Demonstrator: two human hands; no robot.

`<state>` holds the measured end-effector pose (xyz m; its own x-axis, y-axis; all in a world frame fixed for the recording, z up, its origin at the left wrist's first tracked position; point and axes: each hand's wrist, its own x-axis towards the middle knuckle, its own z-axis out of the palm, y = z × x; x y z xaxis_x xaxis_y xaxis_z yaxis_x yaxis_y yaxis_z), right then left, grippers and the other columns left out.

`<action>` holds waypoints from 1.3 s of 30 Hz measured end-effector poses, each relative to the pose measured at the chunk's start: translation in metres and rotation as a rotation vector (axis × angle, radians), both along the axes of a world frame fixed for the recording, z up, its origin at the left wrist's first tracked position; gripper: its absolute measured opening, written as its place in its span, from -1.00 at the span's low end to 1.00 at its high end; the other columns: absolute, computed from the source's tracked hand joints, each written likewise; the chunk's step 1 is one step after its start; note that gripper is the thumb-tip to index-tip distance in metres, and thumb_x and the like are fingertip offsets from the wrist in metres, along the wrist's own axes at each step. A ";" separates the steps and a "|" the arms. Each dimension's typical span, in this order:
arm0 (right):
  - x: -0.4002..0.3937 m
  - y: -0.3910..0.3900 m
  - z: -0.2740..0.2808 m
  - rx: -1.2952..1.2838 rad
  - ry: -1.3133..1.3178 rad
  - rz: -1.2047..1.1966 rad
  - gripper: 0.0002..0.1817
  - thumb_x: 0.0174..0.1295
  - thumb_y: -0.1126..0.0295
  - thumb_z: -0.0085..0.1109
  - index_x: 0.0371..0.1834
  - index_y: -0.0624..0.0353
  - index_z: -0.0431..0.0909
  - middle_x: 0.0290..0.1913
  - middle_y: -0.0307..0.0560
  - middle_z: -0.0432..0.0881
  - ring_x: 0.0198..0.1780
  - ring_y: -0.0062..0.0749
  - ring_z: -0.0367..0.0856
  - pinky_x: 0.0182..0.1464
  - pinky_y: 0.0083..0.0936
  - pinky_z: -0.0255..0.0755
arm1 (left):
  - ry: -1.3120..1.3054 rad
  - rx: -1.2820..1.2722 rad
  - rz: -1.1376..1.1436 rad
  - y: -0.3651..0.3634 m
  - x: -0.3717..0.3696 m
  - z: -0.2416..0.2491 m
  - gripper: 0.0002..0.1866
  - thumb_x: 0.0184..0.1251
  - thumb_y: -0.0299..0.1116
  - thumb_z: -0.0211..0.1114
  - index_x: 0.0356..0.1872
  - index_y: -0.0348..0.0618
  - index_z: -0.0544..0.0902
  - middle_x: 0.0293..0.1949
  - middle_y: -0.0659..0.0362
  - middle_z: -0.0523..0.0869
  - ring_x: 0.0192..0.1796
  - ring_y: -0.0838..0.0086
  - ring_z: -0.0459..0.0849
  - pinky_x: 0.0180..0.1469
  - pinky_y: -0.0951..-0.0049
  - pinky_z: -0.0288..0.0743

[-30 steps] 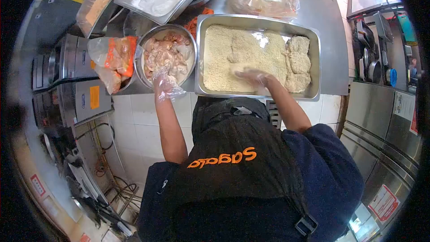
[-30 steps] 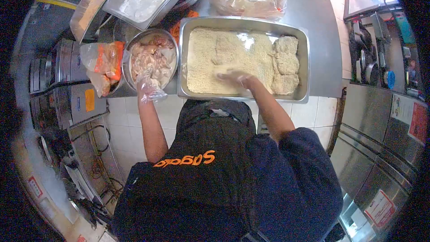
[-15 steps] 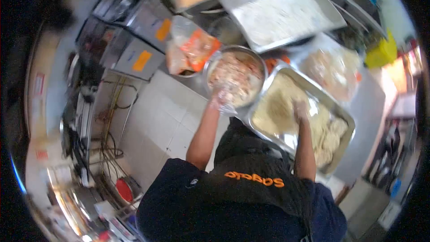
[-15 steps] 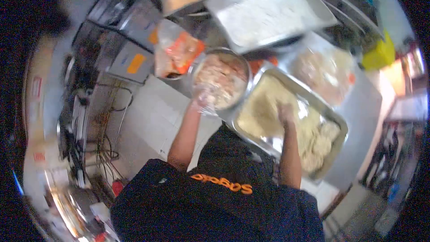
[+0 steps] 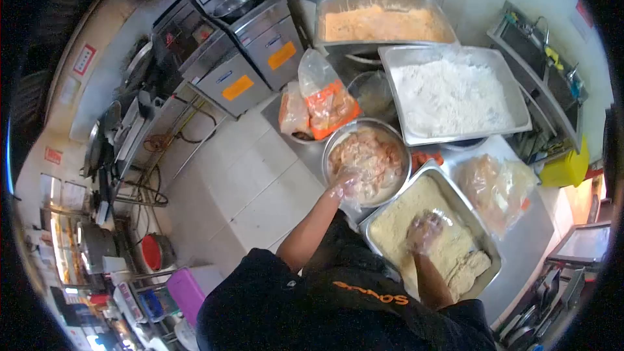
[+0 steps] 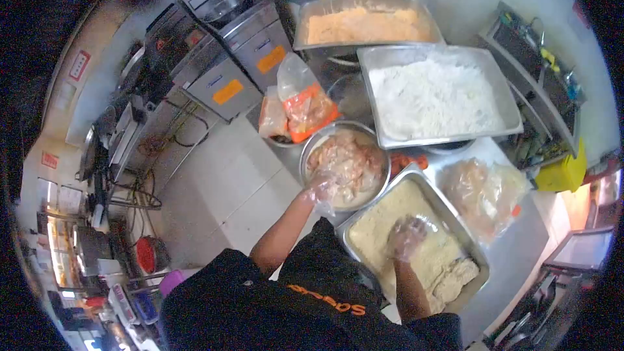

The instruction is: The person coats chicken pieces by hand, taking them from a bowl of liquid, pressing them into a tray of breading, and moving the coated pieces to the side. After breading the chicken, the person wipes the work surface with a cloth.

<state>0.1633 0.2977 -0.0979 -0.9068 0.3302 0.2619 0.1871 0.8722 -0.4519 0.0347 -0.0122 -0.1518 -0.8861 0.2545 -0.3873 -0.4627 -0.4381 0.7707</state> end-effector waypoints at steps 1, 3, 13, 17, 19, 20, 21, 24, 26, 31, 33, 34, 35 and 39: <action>-0.005 -0.005 0.020 0.073 -0.062 0.006 -0.81 0.04 0.26 0.11 -0.37 0.11 0.60 -0.23 -0.03 0.61 0.01 -0.15 0.43 0.16 -0.25 0.16 | 0.004 0.016 0.000 0.004 -0.001 0.002 -0.68 0.15 -0.25 0.21 -0.10 -0.15 0.55 -0.21 0.20 0.60 -0.26 0.51 0.57 -0.31 0.40 0.49; -0.016 0.018 -0.045 0.119 -0.111 -0.076 -0.74 0.07 0.23 0.08 -0.23 0.09 0.59 -0.22 -0.06 0.62 -0.01 -0.21 0.45 0.13 -0.33 0.20 | 0.011 0.016 0.044 0.007 -0.006 0.009 -0.65 0.15 -0.25 0.21 -0.06 -0.17 0.51 -0.19 0.17 0.59 -0.24 0.47 0.57 -0.29 0.37 0.50; -0.010 0.001 -0.019 0.190 -0.235 -0.260 -0.48 0.15 0.08 -0.06 0.10 0.16 0.40 0.14 0.15 0.39 0.23 -0.01 0.23 0.26 -0.05 0.00 | -0.224 0.019 0.157 0.018 -0.005 0.066 -0.49 0.16 -0.25 0.21 0.11 -0.27 0.35 -0.08 0.01 0.52 -0.15 0.28 0.57 -0.17 0.25 0.54; -0.001 -0.011 0.016 0.069 -0.395 -0.201 -0.31 0.14 0.03 -0.05 0.28 0.22 0.14 0.31 0.21 0.14 0.32 0.04 0.10 0.30 -0.03 -0.11 | -0.164 0.099 0.114 0.025 -0.016 0.092 -0.44 0.15 -0.32 0.20 0.15 -0.35 0.27 0.00 -0.05 0.46 -0.05 0.18 0.53 0.01 0.23 0.48; -0.010 -0.010 -0.007 0.147 -0.328 -0.313 -0.30 0.10 0.00 0.02 0.23 0.25 0.21 0.29 0.19 0.19 0.32 -0.01 0.11 0.30 -0.06 -0.08 | -0.197 0.136 0.026 0.038 -0.022 0.100 -0.45 0.16 -0.33 0.19 0.15 -0.35 0.28 0.00 -0.04 0.46 -0.05 0.18 0.53 0.01 0.23 0.48; -0.012 0.001 -0.006 0.158 -0.313 -0.358 -0.30 0.10 0.00 0.02 0.23 0.25 0.21 0.29 0.19 0.19 0.32 -0.01 0.11 0.30 -0.06 -0.08 | -0.209 0.152 -0.010 0.046 -0.024 0.104 -0.46 0.16 -0.33 0.19 0.15 -0.35 0.28 0.00 -0.04 0.46 -0.05 0.18 0.53 0.01 0.24 0.48; -0.008 0.007 -0.006 0.092 -0.351 -0.295 -0.27 0.03 -0.05 0.09 0.16 0.28 0.29 0.22 0.20 0.29 0.25 -0.02 0.22 0.25 -0.11 0.04 | -0.226 0.160 -0.034 0.048 -0.025 0.107 -0.46 0.17 -0.33 0.19 0.14 -0.35 0.29 0.00 -0.04 0.46 -0.05 0.18 0.53 0.01 0.24 0.47; 0.003 0.030 -0.016 -0.233 -0.616 -0.148 -0.22 -0.12 -0.13 0.23 0.01 0.33 0.43 0.03 0.20 0.47 0.05 -0.05 0.44 0.09 -0.24 0.28 | -0.292 0.176 -0.068 0.047 -0.021 0.107 -0.48 0.18 -0.33 0.17 0.14 -0.34 0.30 0.00 -0.04 0.46 -0.05 0.19 0.53 0.01 0.24 0.47; 0.019 0.044 -0.022 -0.608 -0.642 -0.008 -0.20 -0.32 -0.16 0.38 -0.20 0.38 0.54 -0.26 0.20 0.61 -0.24 -0.09 0.59 -0.19 -0.31 0.44 | -0.330 0.167 -0.075 0.044 -0.014 0.108 -0.50 0.19 -0.34 0.17 0.13 -0.34 0.31 0.00 -0.04 0.46 -0.05 0.20 0.53 0.02 0.24 0.47; 0.034 0.057 0.012 -0.788 -0.574 0.089 -0.47 -0.05 0.11 0.34 -0.21 0.40 0.52 -0.39 0.09 0.62 -0.39 -0.31 0.52 -0.26 -0.37 0.40 | -0.297 0.109 -0.070 0.036 -0.006 0.108 -0.51 0.17 -0.36 0.18 0.12 -0.34 0.33 -0.01 -0.03 0.47 -0.06 0.21 0.53 0.01 0.26 0.46; 0.030 0.062 0.056 -0.712 -0.431 0.134 -0.53 -0.02 0.17 0.32 -0.20 0.38 0.52 -0.40 0.06 0.62 -0.40 -0.34 0.51 -0.28 -0.38 0.39 | -0.201 0.068 -0.051 0.040 -0.006 0.105 -0.46 0.09 -0.40 0.26 0.11 -0.34 0.34 -0.04 0.00 0.49 -0.10 0.22 0.55 -0.02 0.31 0.48; 0.028 0.062 0.074 -0.617 -0.484 0.089 -0.57 -0.01 0.21 0.30 -0.19 0.35 0.52 -0.39 0.05 0.62 -0.39 -0.35 0.52 -0.27 -0.39 0.40 | -0.201 0.068 -0.051 0.038 -0.007 0.099 -0.46 0.09 -0.40 0.26 0.11 -0.34 0.34 -0.04 0.00 0.49 -0.10 0.22 0.55 -0.02 0.31 0.48; 0.025 0.060 0.091 -0.521 -0.536 0.045 -0.61 0.01 0.25 0.28 -0.19 0.32 0.52 -0.38 0.04 0.62 -0.37 -0.36 0.52 -0.26 -0.41 0.40 | -0.159 -0.016 -0.013 0.036 -0.009 0.095 -0.50 0.09 -0.39 0.27 0.07 -0.34 0.38 -0.09 0.03 0.51 -0.12 0.25 0.55 -0.03 0.34 0.47; 0.035 0.049 0.033 -0.556 -0.201 0.077 -0.65 0.11 0.18 0.15 -0.22 0.27 0.53 -0.35 0.16 0.61 -0.31 -0.21 0.61 -0.22 -0.36 0.47 | -0.090 -0.177 0.055 0.034 -0.014 0.084 -0.55 0.09 -0.38 0.28 0.01 -0.34 0.44 -0.16 0.07 0.54 -0.15 0.32 0.55 -0.05 0.38 0.47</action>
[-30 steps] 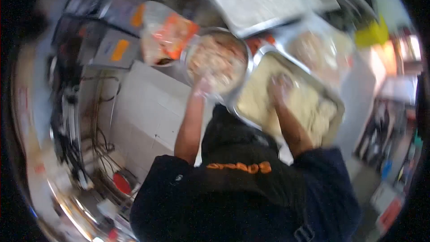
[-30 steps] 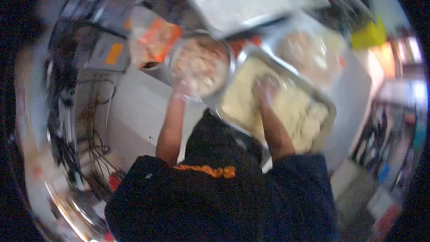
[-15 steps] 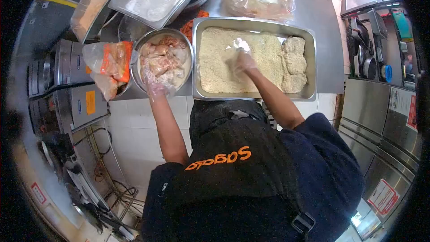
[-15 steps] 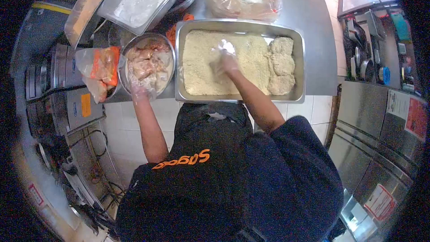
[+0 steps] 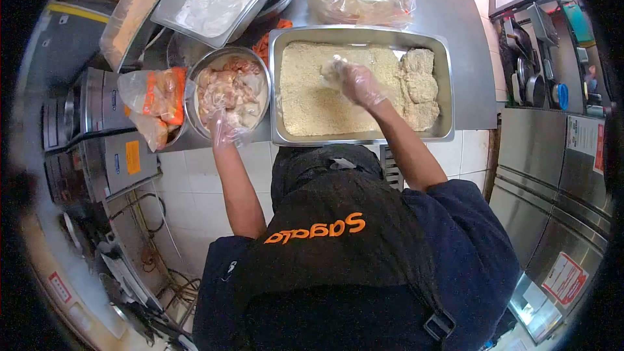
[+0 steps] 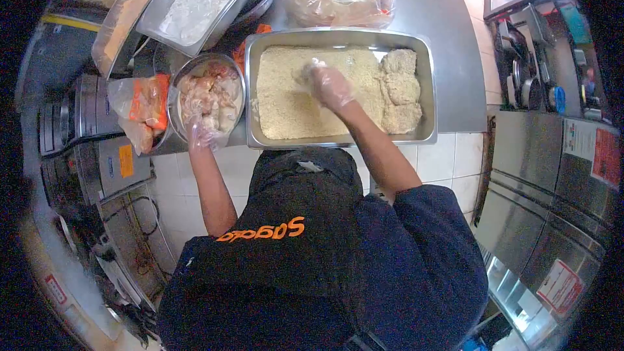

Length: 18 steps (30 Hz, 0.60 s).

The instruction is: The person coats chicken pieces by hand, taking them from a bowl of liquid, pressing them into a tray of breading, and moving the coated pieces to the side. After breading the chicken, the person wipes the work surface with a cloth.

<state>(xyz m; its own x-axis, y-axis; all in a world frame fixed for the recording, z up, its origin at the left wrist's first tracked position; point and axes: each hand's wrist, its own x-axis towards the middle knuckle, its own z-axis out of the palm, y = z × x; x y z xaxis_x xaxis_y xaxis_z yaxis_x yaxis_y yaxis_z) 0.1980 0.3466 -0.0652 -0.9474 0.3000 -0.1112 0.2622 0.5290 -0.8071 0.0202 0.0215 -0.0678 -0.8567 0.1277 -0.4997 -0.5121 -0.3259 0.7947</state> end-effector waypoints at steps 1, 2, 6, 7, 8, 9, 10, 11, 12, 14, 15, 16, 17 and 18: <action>0.006 -0.006 -0.001 0.106 0.099 0.037 -0.61 0.17 0.11 0.09 -0.18 0.27 0.53 -0.31 0.14 0.63 -0.27 -0.25 0.61 -0.20 -0.38 0.48 | -0.003 0.009 -0.002 0.002 -0.001 -0.001 -0.56 0.09 -0.38 0.28 0.01 -0.34 0.44 -0.16 0.08 0.54 -0.15 0.33 0.55 -0.05 0.38 0.47; 0.016 -0.012 0.006 0.107 0.099 0.035 -0.61 0.17 0.11 0.09 -0.18 0.27 0.53 -0.31 0.14 0.63 -0.27 -0.25 0.61 -0.20 -0.38 0.48 | -0.007 0.031 -0.009 0.003 -0.001 0.001 -0.56 0.09 -0.38 0.28 0.00 -0.34 0.45 -0.17 0.08 0.54 -0.16 0.34 0.55 -0.06 0.39 0.47; 0.035 -0.023 0.035 0.266 -0.692 0.389 -0.42 0.10 -0.10 0.08 -0.10 0.25 0.51 -0.16 0.16 0.60 -0.16 -0.16 0.58 -0.13 -0.34 0.46 | -0.046 0.105 -0.061 0.005 0.005 0.005 -0.59 0.10 -0.37 0.28 -0.03 -0.34 0.47 -0.20 0.10 0.55 -0.17 0.37 0.56 -0.07 0.41 0.48; 0.034 -0.024 0.028 0.262 -0.765 0.491 -0.38 0.08 -0.13 0.09 -0.06 0.24 0.49 -0.11 0.17 0.58 -0.11 -0.13 0.57 -0.09 -0.33 0.45 | -0.047 0.112 -0.075 0.004 0.007 0.006 -0.59 0.10 -0.37 0.28 -0.03 -0.34 0.47 -0.21 0.11 0.55 -0.17 0.38 0.56 -0.08 0.41 0.48; 0.033 -0.026 0.021 0.254 -0.832 0.596 -0.33 0.06 -0.16 0.10 -0.01 0.23 0.48 -0.06 0.18 0.56 -0.05 -0.11 0.55 -0.06 -0.32 0.44 | -0.036 0.101 -0.088 0.003 0.006 0.005 -0.60 0.10 -0.37 0.28 -0.04 -0.34 0.48 -0.22 0.11 0.55 -0.18 0.39 0.56 -0.08 0.42 0.48; 0.033 -0.032 -0.008 0.012 -0.713 0.393 -0.26 0.04 -0.20 0.10 0.09 0.21 0.40 0.03 0.22 0.48 0.06 -0.07 0.46 0.03 -0.30 0.38 | -0.016 0.081 -0.093 -0.001 0.007 0.006 -0.60 0.10 -0.37 0.28 -0.05 -0.34 0.48 -0.23 0.12 0.56 -0.18 0.40 0.56 -0.08 0.42 0.48; 0.031 -0.039 -0.026 -0.233 -0.589 0.188 -0.18 0.01 -0.23 0.09 0.20 0.19 0.31 0.13 0.25 0.40 0.17 -0.04 0.37 0.13 -0.28 0.32 | 0.016 0.060 -0.089 -0.004 0.006 0.004 -0.61 0.10 -0.37 0.27 -0.05 -0.34 0.48 -0.24 0.12 0.56 -0.19 0.42 0.56 -0.10 0.44 0.49; 0.017 -0.046 -0.008 -0.501 -0.705 0.135 -0.09 0.03 -0.27 0.04 0.32 0.16 0.12 0.29 0.25 0.18 0.30 0.01 0.17 0.29 -0.24 0.11 | 0.048 0.038 -0.083 -0.008 0.005 0.003 -0.62 0.11 -0.38 0.27 -0.06 -0.34 0.49 -0.25 0.13 0.56 -0.20 0.43 0.56 -0.13 0.45 0.49; 0.004 -0.056 0.002 -0.503 -0.701 0.148 -0.09 0.03 -0.27 0.04 0.32 0.16 0.12 0.29 0.25 0.18 0.30 0.01 0.17 0.29 -0.24 0.11 | 0.108 0.012 -0.100 -0.004 0.007 0.002 -0.64 0.12 -0.38 0.26 -0.07 -0.34 0.49 -0.27 0.14 0.57 -0.22 0.47 0.57 -0.17 0.48 0.51; -0.016 -0.073 0.018 -0.775 -0.747 -0.006 -0.16 0.09 -0.14 0.08 0.22 0.39 0.22 0.15 0.17 0.40 0.12 -0.18 0.40 0.17 -0.40 0.23 | 0.080 0.207 -0.010 0.006 0.027 0.035 -0.66 0.13 -0.38 0.25 -0.08 -0.34 0.49 -0.26 0.12 0.58 -0.23 0.48 0.58 -0.21 0.47 0.53; -0.024 -0.077 0.025 -0.652 -0.641 0.120 -0.26 0.15 -0.03 0.10 0.23 0.33 0.23 0.18 0.05 0.39 0.15 -0.22 0.37 0.21 -0.44 0.17 | 0.042 0.142 -0.006 0.006 0.028 0.038 -0.66 0.14 -0.39 0.24 -0.08 -0.33 0.49 -0.26 0.12 0.58 -0.25 0.47 0.59 -0.24 0.46 0.54; -0.029 -0.083 0.027 -0.650 -0.638 0.120 -0.26 0.15 -0.03 0.10 0.23 0.33 0.23 0.18 0.05 0.39 0.15 -0.22 0.37 0.21 -0.44 0.17 | 0.002 0.077 -0.001 0.007 0.027 0.039 -0.67 0.14 -0.40 0.22 -0.08 -0.33 0.49 -0.26 0.11 0.58 -0.27 0.46 0.59 -0.27 0.45 0.54; -0.032 -0.091 0.028 -0.862 -0.593 -0.038 -0.33 0.18 0.02 0.07 0.21 0.31 0.27 0.18 -0.01 0.41 0.16 -0.25 0.37 0.21 -0.44 0.17 | 0.004 0.078 0.000 0.011 0.026 0.041 -0.67 0.14 -0.40 0.22 -0.08 -0.33 0.49 -0.26 0.11 0.58 -0.27 0.46 0.59 -0.27 0.45 0.54; -0.035 -0.095 0.029 -1.069 -0.541 -0.197 -0.40 0.21 0.07 0.05 0.19 0.29 0.30 0.18 -0.06 0.42 0.16 -0.28 0.37 0.22 -0.44 0.16 | 0.003 0.074 0.001 0.017 0.026 0.042 -0.69 0.14 -0.41 0.22 -0.09 -0.31 0.49 -0.27 0.11 0.57 -0.29 0.46 0.60 -0.33 0.45 0.55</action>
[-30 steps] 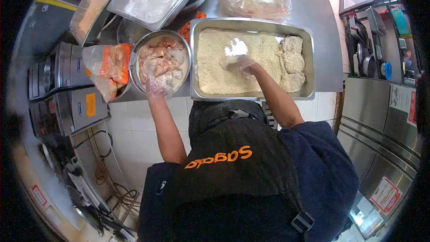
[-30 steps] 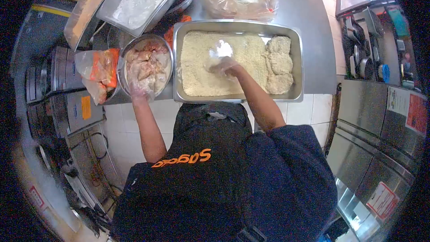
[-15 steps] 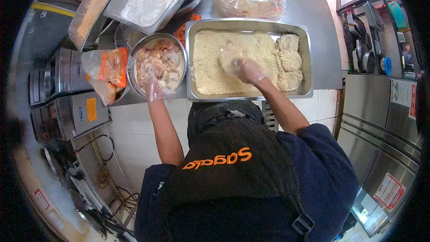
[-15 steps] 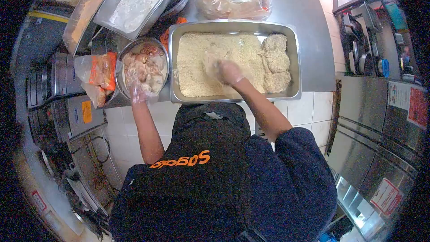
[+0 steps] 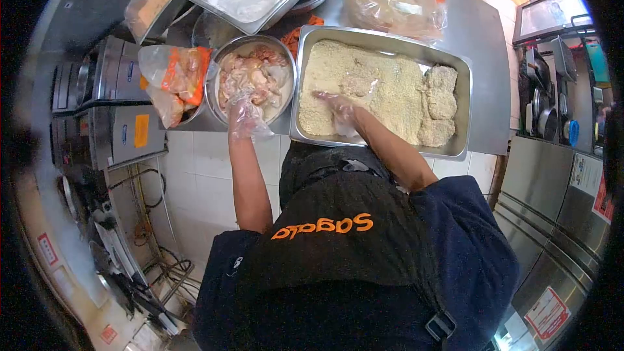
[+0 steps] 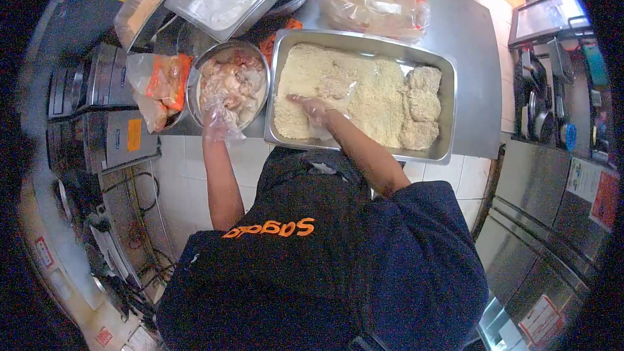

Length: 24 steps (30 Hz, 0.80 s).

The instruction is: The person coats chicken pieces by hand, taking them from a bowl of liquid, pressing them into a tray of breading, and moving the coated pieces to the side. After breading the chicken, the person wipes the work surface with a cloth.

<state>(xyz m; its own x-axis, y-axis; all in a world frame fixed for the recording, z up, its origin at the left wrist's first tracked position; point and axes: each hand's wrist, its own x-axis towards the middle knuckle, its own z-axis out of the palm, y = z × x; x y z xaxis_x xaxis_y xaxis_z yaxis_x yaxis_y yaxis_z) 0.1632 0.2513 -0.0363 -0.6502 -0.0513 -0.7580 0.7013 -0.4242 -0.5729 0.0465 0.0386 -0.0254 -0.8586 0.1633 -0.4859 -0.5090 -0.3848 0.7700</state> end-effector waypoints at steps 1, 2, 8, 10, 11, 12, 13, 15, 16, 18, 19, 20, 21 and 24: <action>0.000 0.006 -0.016 -0.001 0.002 0.007 -0.40 0.21 0.07 0.05 0.19 0.29 0.30 0.18 -0.06 0.42 0.16 -0.28 0.37 0.22 -0.44 0.16 | 0.000 -0.004 0.004 0.003 0.000 0.002 -0.70 0.13 -0.43 0.21 -0.09 -0.28 0.50 -0.28 0.10 0.57 -0.32 0.47 0.60 -0.39 0.45 0.55; 0.000 0.020 -0.045 0.075 0.152 0.072 -0.35 0.15 0.02 0.09 0.20 0.22 0.30 0.25 0.07 0.29 0.27 -0.21 0.20 0.27 -0.30 0.08 | 0.003 -0.005 0.013 -0.004 -0.003 -0.002 -0.70 0.13 -0.43 0.21 -0.09 -0.28 0.50 -0.28 0.10 0.57 -0.32 0.47 0.60 -0.39 0.45 0.55; -0.029 0.094 -0.054 0.586 0.048 0.354 -0.50 0.19 0.04 0.00 0.02 0.22 0.49 0.19 0.15 0.37 0.34 -0.23 0.13 0.31 -0.28 0.01 | -0.068 0.253 -0.406 -0.052 -0.009 -0.028 -0.66 0.08 -0.48 0.23 -0.07 -0.30 0.49 -0.30 0.11 0.57 -0.38 0.46 0.60 -0.51 0.50 0.51; -0.029 0.114 -0.070 0.873 0.021 0.292 -0.51 0.23 0.05 -0.11 0.00 0.22 0.50 0.15 0.15 0.40 0.29 -0.17 0.20 0.32 -0.27 -0.02 | 0.188 -0.244 -0.111 -0.005 0.010 0.014 -0.65 0.06 -0.54 0.23 -0.07 -0.33 0.48 -0.29 0.11 0.57 -0.44 0.47 0.59 -0.52 0.56 0.49; -0.030 0.111 -0.077 0.973 0.045 0.215 -0.51 0.23 0.05 -0.14 0.00 0.22 0.49 0.13 0.16 0.41 0.26 -0.15 0.23 0.33 -0.25 -0.03 | 0.186 -0.245 -0.112 -0.003 0.011 0.015 -0.65 0.06 -0.54 0.23 -0.07 -0.33 0.48 -0.29 0.11 0.57 -0.44 0.47 0.59 -0.52 0.56 0.49; -0.031 0.107 -0.080 1.073 0.067 0.139 -0.50 0.24 0.05 -0.17 0.01 0.22 0.49 0.11 0.17 0.42 0.24 -0.12 0.27 0.33 -0.24 -0.04 | 0.234 -0.268 -0.130 -0.001 0.011 0.015 -0.65 0.05 -0.58 0.22 -0.06 -0.34 0.48 -0.28 0.12 0.57 -0.42 0.49 0.59 -0.48 0.58 0.49; -0.032 0.091 -0.087 1.519 0.137 0.151 -0.49 0.23 0.05 -0.19 0.03 0.23 0.46 0.12 0.18 0.41 0.23 -0.07 0.25 0.33 -0.19 -0.07 | 0.279 -0.291 -0.147 0.000 0.012 0.014 -0.63 0.03 -0.62 0.21 -0.06 -0.35 0.47 -0.28 0.12 0.57 -0.40 0.50 0.58 -0.44 0.59 0.50; -0.025 0.072 -0.102 1.957 0.209 0.173 -0.48 0.22 0.05 -0.20 0.05 0.23 0.43 0.13 0.19 0.39 0.23 -0.02 0.24 0.34 -0.13 -0.10 | 0.217 -0.234 -0.188 -0.001 0.012 0.015 -0.59 0.02 -0.63 0.21 -0.02 -0.36 0.45 -0.24 0.13 0.57 -0.33 0.51 0.57 -0.38 0.58 0.50; -0.022 0.067 -0.111 1.909 0.265 0.214 -0.51 0.19 0.04 -0.17 0.03 0.16 0.46 0.11 0.14 0.39 0.22 -0.02 0.22 0.33 -0.09 -0.13 | 0.166 -0.173 -0.230 -0.001 0.010 0.016 -0.55 0.01 -0.65 0.21 0.02 -0.36 0.43 -0.20 0.14 0.56 -0.27 0.52 0.57 -0.32 0.57 0.50; -0.012 0.057 -0.111 1.851 0.301 0.257 -0.53 0.16 0.03 -0.13 0.00 0.08 0.50 0.10 0.09 0.39 0.22 -0.03 0.20 0.33 -0.04 -0.15 | 0.172 -0.209 -0.174 -0.002 0.007 0.012 -0.52 0.00 -0.65 0.22 0.05 -0.35 0.41 -0.16 0.14 0.55 -0.22 0.51 0.55 -0.27 0.56 0.50; -0.001 0.054 -0.103 1.840 0.333 0.355 -0.54 0.17 0.02 -0.12 0.00 0.05 0.50 0.10 0.06 0.40 0.22 -0.06 0.19 0.33 -0.06 -0.16 | 0.178 -0.237 -0.120 0.000 0.008 0.008 -0.48 -0.01 -0.65 0.23 0.08 -0.34 0.39 -0.12 0.13 0.54 -0.17 0.49 0.53 -0.21 0.56 0.49; 0.002 0.059 -0.095 1.842 0.367 0.450 -0.55 0.17 0.01 -0.10 0.00 0.02 0.50 0.11 0.03 0.40 0.22 -0.09 0.19 0.34 -0.08 -0.17 | 0.169 -0.222 -0.133 0.005 0.003 0.010 -0.48 -0.01 -0.65 0.23 0.08 -0.34 0.39 -0.12 0.13 0.54 -0.17 0.49 0.53 -0.21 0.56 0.49; 0.002 0.055 -0.111 1.839 0.486 0.219 -0.59 0.18 0.04 -0.07 -0.02 -0.02 0.52 0.15 0.01 0.36 0.23 -0.10 0.20 0.35 -0.09 -0.16 | 0.167 -0.315 -0.161 0.003 0.006 0.016 -0.49 0.02 -0.62 0.22 0.10 -0.33 0.37 -0.09 0.12 0.53 -0.15 0.46 0.53 -0.17 0.52 0.50; -0.011 0.060 -0.106 1.674 0.411 0.236 -0.60 0.17 0.13 -0.02 0.02 0.04 0.47 0.24 0.11 0.28 0.34 -0.10 0.10 0.36 -0.07 -0.14 | 0.204 -0.435 -0.189 0.003 0.005 0.022 -0.49 0.06 -0.59 0.21 0.11 -0.32 0.36 -0.06 0.10 0.52 -0.12 0.43 0.53 -0.13 0.49 0.50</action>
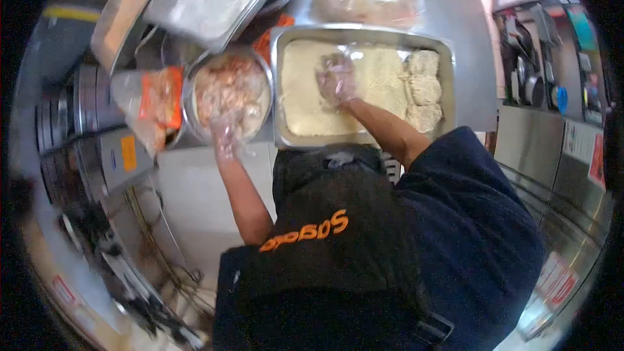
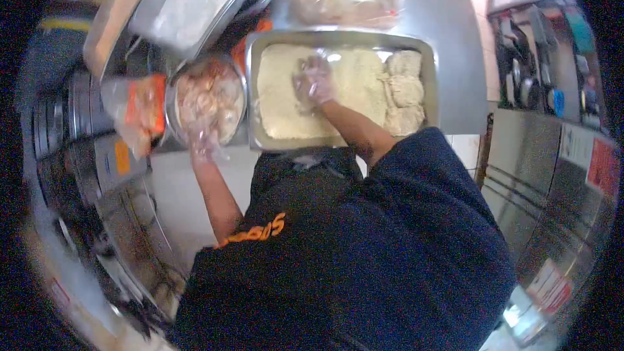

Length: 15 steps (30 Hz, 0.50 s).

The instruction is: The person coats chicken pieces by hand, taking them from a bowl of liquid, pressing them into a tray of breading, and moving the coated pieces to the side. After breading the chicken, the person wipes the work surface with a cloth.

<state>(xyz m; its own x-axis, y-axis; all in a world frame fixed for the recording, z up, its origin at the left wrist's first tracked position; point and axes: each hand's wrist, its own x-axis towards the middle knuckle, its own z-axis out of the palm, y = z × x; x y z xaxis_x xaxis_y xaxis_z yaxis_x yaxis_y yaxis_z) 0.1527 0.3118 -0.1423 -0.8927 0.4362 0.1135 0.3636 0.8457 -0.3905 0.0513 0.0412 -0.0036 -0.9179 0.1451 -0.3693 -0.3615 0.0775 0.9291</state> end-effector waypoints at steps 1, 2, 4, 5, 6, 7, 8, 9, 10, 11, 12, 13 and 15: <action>-0.015 0.005 0.014 0.026 0.019 -0.048 -0.60 0.17 0.13 -0.02 0.02 0.04 0.47 0.24 0.11 0.28 0.34 -0.10 0.10 0.36 -0.07 -0.14 | 0.017 0.019 -0.001 0.000 -0.003 -0.004 -0.50 0.07 -0.58 0.21 0.11 -0.32 0.36 -0.05 0.10 0.52 -0.12 0.43 0.53 -0.13 0.48 0.50; -0.017 0.004 0.026 0.040 0.065 -0.092 -0.61 0.14 0.15 0.02 -0.02 0.10 0.48 0.23 0.13 0.29 0.34 -0.10 0.09 0.36 -0.12 -0.10 | 0.019 0.028 0.007 -0.002 -0.004 -0.009 -0.50 0.07 -0.58 0.21 0.11 -0.32 0.36 -0.05 0.10 0.52 -0.12 0.43 0.53 -0.12 0.48 0.50; 0.000 0.004 0.019 0.057 0.080 -0.150 -0.62 0.11 0.18 0.06 -0.07 0.17 0.48 0.23 0.16 0.30 0.35 -0.09 0.09 0.36 -0.18 -0.05 | 0.010 0.036 0.006 -0.004 -0.005 -0.016 -0.50 0.08 -0.57 0.21 0.11 -0.32 0.36 -0.05 0.10 0.52 -0.11 0.43 0.53 -0.11 0.48 0.49; -0.006 0.017 0.002 0.001 0.008 -0.111 -0.54 0.13 0.07 -0.01 -0.07 0.23 0.47 0.09 0.21 0.39 0.19 -0.08 0.27 0.21 -0.19 0.12 | 0.013 0.047 0.012 -0.005 -0.007 -0.019 -0.50 0.08 -0.56 0.21 0.11 -0.32 0.36 -0.05 0.10 0.52 -0.11 0.43 0.53 -0.11 0.48 0.49; -0.014 0.033 -0.010 -0.055 -0.055 -0.066 -0.44 0.15 -0.04 -0.07 -0.07 0.28 0.47 -0.04 0.26 0.49 0.03 -0.07 0.45 0.06 -0.21 0.30 | 0.014 0.052 0.013 -0.006 -0.008 -0.021 -0.51 0.09 -0.56 0.21 0.11 -0.32 0.36 -0.05 0.10 0.52 -0.11 0.42 0.52 -0.11 0.47 0.48; -0.010 0.051 -0.015 -0.273 -0.250 -0.055 -0.43 0.07 -0.03 0.04 -0.08 0.30 0.49 -0.19 0.27 0.56 -0.15 -0.11 0.56 -0.08 -0.27 0.40 | 0.018 0.054 0.019 -0.008 -0.008 -0.022 -0.51 0.09 -0.55 0.20 0.11 -0.32 0.36 -0.05 0.10 0.52 -0.10 0.42 0.52 -0.10 0.47 0.48; -0.006 0.053 -0.015 -0.285 -0.254 -0.066 -0.43 0.07 -0.03 0.04 -0.08 0.30 0.49 -0.19 0.27 0.56 -0.15 -0.11 0.56 -0.08 -0.27 0.40 | 0.018 0.048 0.018 -0.011 -0.008 -0.022 -0.51 0.10 -0.55 0.20 0.11 -0.33 0.36 -0.05 0.10 0.52 -0.10 0.42 0.52 -0.10 0.47 0.48; 0.000 0.052 -0.015 -0.364 -0.336 -0.001 -0.51 -0.04 0.06 0.17 -0.22 0.31 0.53 -0.26 0.23 0.59 -0.22 -0.06 0.58 -0.18 -0.29 0.44 | 0.019 0.043 0.015 -0.012 -0.009 -0.022 -0.51 0.10 -0.54 0.20 0.11 -0.33 0.36 -0.04 0.10 0.52 -0.10 0.42 0.52 -0.09 0.47 0.48; 0.002 0.055 -0.014 -0.438 -0.411 0.061 -0.59 -0.15 0.16 0.29 -0.36 0.31 0.58 -0.33 0.19 0.61 -0.30 0.00 0.60 -0.27 -0.30 0.47 | 0.026 0.041 0.009 -0.011 -0.011 -0.022 -0.51 0.10 -0.54 0.20 0.12 -0.33 0.36 -0.04 0.10 0.52 -0.09 0.42 0.52 -0.09 0.47 0.47; 0.005 0.056 -0.009 -0.428 -0.396 0.205 -0.62 -0.20 0.16 0.32 -0.53 0.32 0.57 -0.39 0.18 0.61 -0.36 -0.03 0.58 -0.31 -0.30 0.44 | 0.029 0.047 0.005 -0.010 -0.012 -0.022 -0.52 0.11 -0.53 0.20 0.12 -0.33 0.36 -0.04 0.10 0.52 -0.09 0.42 0.52 -0.09 0.46 0.47; 0.011 0.059 -0.003 -0.426 -0.386 0.185 -0.62 -0.20 0.16 0.32 -0.53 0.32 0.57 -0.39 0.18 0.61 -0.36 -0.03 0.58 -0.31 -0.30 0.44 | 0.038 0.049 0.007 -0.010 -0.014 -0.021 -0.52 0.11 -0.53 0.20 0.12 -0.33 0.36 -0.04 0.10 0.52 -0.09 0.42 0.51 -0.08 0.46 0.47; 0.020 0.056 0.001 -0.516 -0.427 0.106 -0.52 -0.16 0.08 0.31 -0.33 0.31 0.56 -0.29 0.15 0.62 -0.27 -0.09 0.59 -0.23 -0.32 0.45 | 0.038 0.047 0.009 -0.011 -0.015 -0.020 -0.52 0.12 -0.52 0.20 0.12 -0.33 0.36 -0.04 0.10 0.52 -0.08 0.42 0.51 -0.08 0.46 0.47; 0.032 0.050 0.022 -0.489 -0.413 0.081 -0.41 -0.09 0.01 0.29 -0.08 0.25 0.54 -0.18 0.11 0.61 -0.15 -0.12 0.58 -0.10 -0.35 0.45 | 0.052 0.037 0.006 -0.012 -0.018 -0.019 -0.52 0.12 -0.51 0.19 0.12 -0.33 0.36 -0.04 0.10 0.51 -0.08 0.42 0.51 -0.07 0.46 0.46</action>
<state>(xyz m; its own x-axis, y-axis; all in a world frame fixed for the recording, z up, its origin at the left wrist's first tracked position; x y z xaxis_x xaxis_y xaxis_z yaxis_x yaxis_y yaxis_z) 0.1845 0.3613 -0.1199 -0.8524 0.2801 -0.4416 0.5093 0.6362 -0.5795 0.0334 0.0295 -0.0225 -0.9365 0.1522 -0.3159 -0.3134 0.0409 0.9488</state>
